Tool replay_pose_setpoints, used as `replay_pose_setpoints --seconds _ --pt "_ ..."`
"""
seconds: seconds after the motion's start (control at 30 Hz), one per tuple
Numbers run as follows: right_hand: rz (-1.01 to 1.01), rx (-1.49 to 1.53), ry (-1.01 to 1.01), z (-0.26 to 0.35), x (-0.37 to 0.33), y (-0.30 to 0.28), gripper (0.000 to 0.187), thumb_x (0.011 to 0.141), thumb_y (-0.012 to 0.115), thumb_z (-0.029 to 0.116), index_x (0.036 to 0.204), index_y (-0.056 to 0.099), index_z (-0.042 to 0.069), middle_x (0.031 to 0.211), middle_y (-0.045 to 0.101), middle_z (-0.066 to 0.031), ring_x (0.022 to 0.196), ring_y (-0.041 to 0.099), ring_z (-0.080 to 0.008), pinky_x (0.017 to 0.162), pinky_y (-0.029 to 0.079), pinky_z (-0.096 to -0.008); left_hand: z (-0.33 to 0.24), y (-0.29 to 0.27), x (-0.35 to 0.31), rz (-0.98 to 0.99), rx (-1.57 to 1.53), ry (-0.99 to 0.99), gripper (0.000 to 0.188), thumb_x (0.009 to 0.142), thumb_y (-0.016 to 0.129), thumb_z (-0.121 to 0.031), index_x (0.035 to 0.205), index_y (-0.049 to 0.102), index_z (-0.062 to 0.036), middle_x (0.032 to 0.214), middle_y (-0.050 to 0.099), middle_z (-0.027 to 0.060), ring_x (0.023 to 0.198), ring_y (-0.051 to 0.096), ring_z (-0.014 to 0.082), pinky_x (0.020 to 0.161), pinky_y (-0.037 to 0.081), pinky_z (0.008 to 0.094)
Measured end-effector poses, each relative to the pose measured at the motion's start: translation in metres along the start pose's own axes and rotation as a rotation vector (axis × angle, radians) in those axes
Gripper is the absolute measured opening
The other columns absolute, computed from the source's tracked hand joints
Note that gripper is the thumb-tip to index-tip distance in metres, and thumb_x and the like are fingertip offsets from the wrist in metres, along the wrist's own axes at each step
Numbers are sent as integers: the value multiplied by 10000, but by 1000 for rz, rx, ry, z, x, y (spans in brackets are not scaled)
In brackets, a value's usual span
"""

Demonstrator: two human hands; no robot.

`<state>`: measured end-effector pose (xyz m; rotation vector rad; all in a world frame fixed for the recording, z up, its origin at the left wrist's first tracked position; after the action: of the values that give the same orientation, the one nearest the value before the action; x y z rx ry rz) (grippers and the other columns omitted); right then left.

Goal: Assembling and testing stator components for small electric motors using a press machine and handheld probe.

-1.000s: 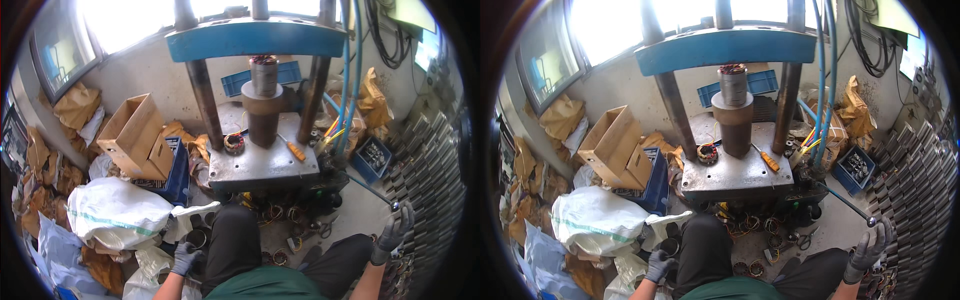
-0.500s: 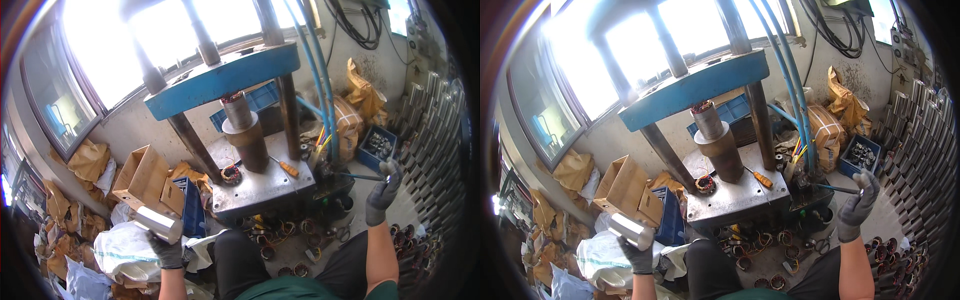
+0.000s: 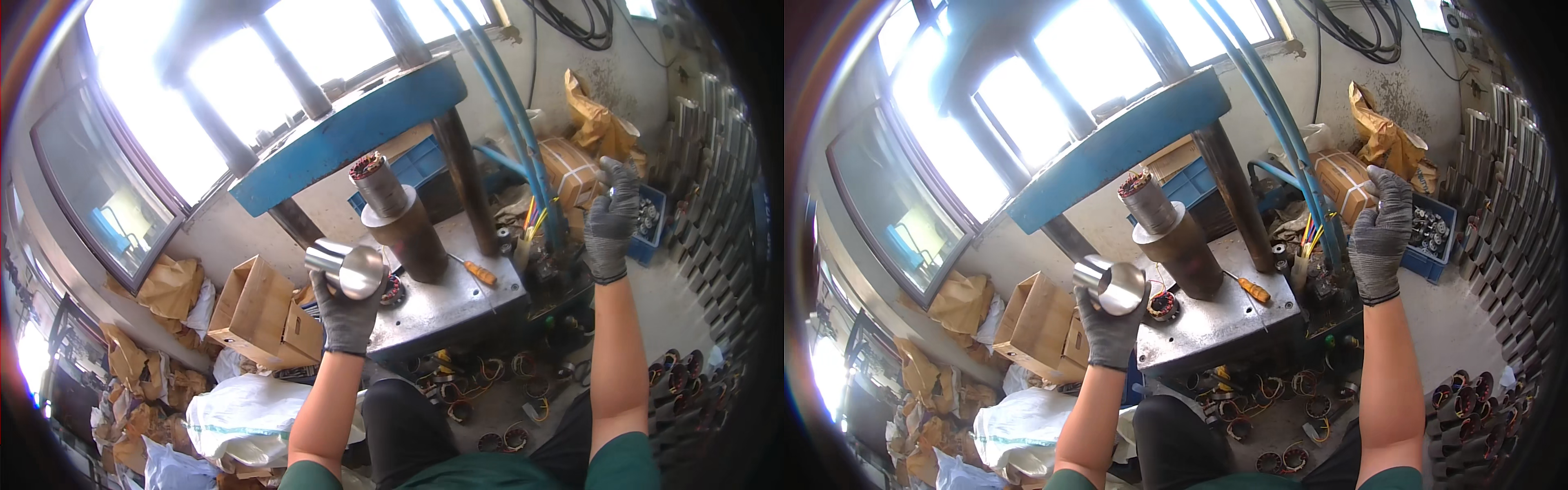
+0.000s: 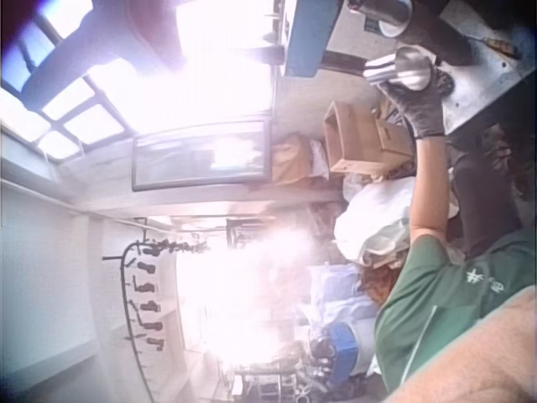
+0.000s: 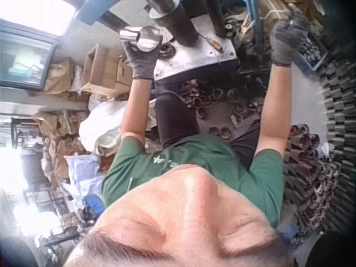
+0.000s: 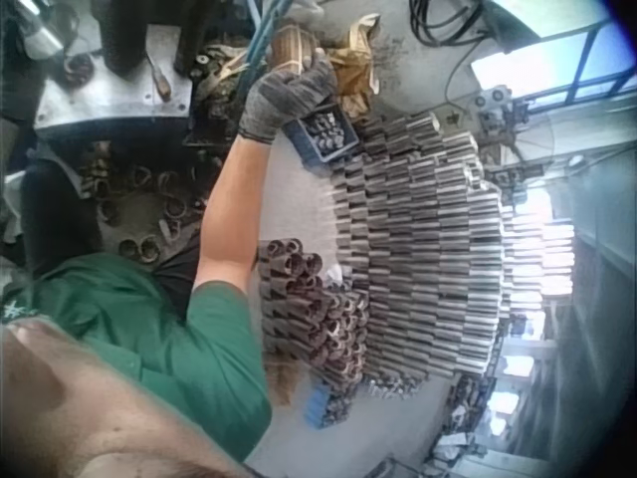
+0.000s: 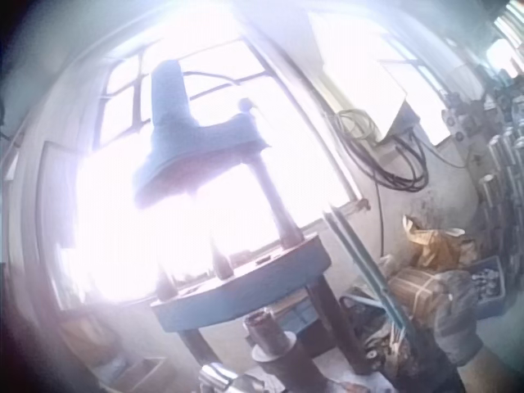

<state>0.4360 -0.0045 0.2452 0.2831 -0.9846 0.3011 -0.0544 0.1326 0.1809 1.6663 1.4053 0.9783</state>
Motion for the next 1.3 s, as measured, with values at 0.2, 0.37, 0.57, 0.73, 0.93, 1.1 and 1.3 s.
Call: replay_pose_setpoints --seconds 0.2,0.37,0.57,0.73,0.93,1.1,1.3 --pt "-124 88 104 -8 -3 -8 392 941 605 -85 1306 702 21 1209 696 -115 1118 701 -223 1031 560 -371 -3 32 41 152 86 156 604 956 815 -422 1451 596 -155 1456 642 133 1354 614 383 1119 534 587" --pt "-128 143 169 -14 1 -11 234 1014 668 5 1238 732 29 1145 737 -95 1045 724 -212 980 580 -366 -31 39 82 169 274 286 603 956 832 -375 1435 576 -115 1378 675 112 1285 659 335 975 595 514" --pt "-117 89 164 -8 5 -15 180 1025 675 48 1190 747 39 1128 760 -103 1009 742 -223 950 589 -367 -64 30 130 81 372 541 528 922 885 -223 1353 598 -122 1206 690 61 1096 693 212 907 612 358" --pt "-122 58 151 -5 4 -20 161 1024 669 53 1159 754 35 1121 756 -122 1009 746 -243 930 593 -375 -73 26 160 -46 352 578 592 876 931 -196 1355 587 -139 1217 680 51 1077 693 209 900 611 356" --pt "-127 90 156 -5 5 -22 166 1017 670 50 1156 758 28 1116 759 -127 994 745 -248 904 596 -376 -72 47 157 -209 380 726 591 868 941 -169 1341 589 -123 1219 686 61 1044 705 212 855 622 346" --pt "-113 37 150 -2 5 -24 175 1011 676 48 1163 759 26 1105 764 -129 982 745 -255 898 594 -375 -67 58 167 -233 337 707 517 875 934 -151 1286 625 -95 1140 718 66 949 722 201 787 632 329" --pt "-86 30 142 -1 7 -25 175 1002 694 51 1162 758 24 1100 775 -138 994 753 -272 904 592 -391 -70 66 206 -173 363 628 484 868 938 -216 1245 668 -76 1084 748 66 886 744 193 739 642 342"
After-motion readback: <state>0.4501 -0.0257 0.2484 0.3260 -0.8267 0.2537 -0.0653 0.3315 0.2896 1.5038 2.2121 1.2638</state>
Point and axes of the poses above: each hand's wrist, its own x-axis towards the middle knuckle, its own y-axis out of the palm, z = x × y, the point moved 10 cm from there along x, towards the middle knuckle
